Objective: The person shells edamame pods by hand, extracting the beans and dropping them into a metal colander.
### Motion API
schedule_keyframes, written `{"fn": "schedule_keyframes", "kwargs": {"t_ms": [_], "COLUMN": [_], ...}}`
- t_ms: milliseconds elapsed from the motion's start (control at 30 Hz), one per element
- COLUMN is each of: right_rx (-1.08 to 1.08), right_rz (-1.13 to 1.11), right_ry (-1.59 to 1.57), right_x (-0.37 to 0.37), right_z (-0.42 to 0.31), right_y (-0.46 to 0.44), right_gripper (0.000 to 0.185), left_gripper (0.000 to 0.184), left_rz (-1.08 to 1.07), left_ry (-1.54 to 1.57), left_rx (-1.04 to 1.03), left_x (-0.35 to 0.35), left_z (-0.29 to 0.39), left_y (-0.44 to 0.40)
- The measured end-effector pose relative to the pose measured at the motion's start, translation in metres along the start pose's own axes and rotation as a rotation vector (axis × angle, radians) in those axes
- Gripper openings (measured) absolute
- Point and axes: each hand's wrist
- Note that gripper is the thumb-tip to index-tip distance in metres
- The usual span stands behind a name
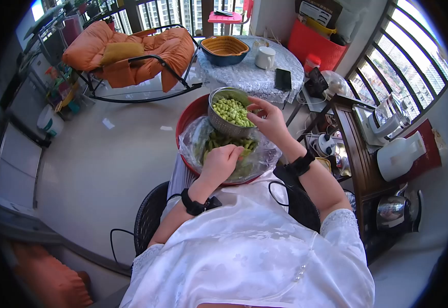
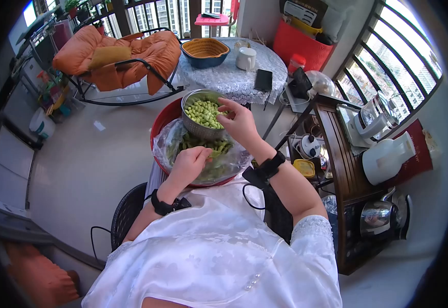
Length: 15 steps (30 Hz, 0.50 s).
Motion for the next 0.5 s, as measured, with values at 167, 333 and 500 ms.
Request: {"fn": "schedule_keyframes", "kwargs": {"t_ms": [167,333,500], "right_rx": [0.228,0.082,-0.040], "right_rz": [-0.099,-0.095,-0.113], "right_ry": [0.168,-0.014,-0.328], "right_x": [-0.006,-0.017,-0.018], "right_z": [-0.028,-0.015,-0.007], "right_y": [0.048,0.073,0.075], "right_gripper": [0.026,0.019,0.013], "left_gripper": [0.035,0.038,0.039], "left_rz": [0.146,0.187,0.199], "left_ry": [0.055,0.099,0.130], "left_rx": [-0.020,-0.019,-0.003], "left_x": [0.004,0.005,0.006], "left_z": [0.001,0.003,0.004], "left_y": [-0.002,0.000,-0.003]}}
Point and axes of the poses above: each hand's wrist, its own y-axis away from the middle knuckle, its own x-axis out of the back of the hand, z = x × y, and after that the axes turned 7 degrees about z, right-handed
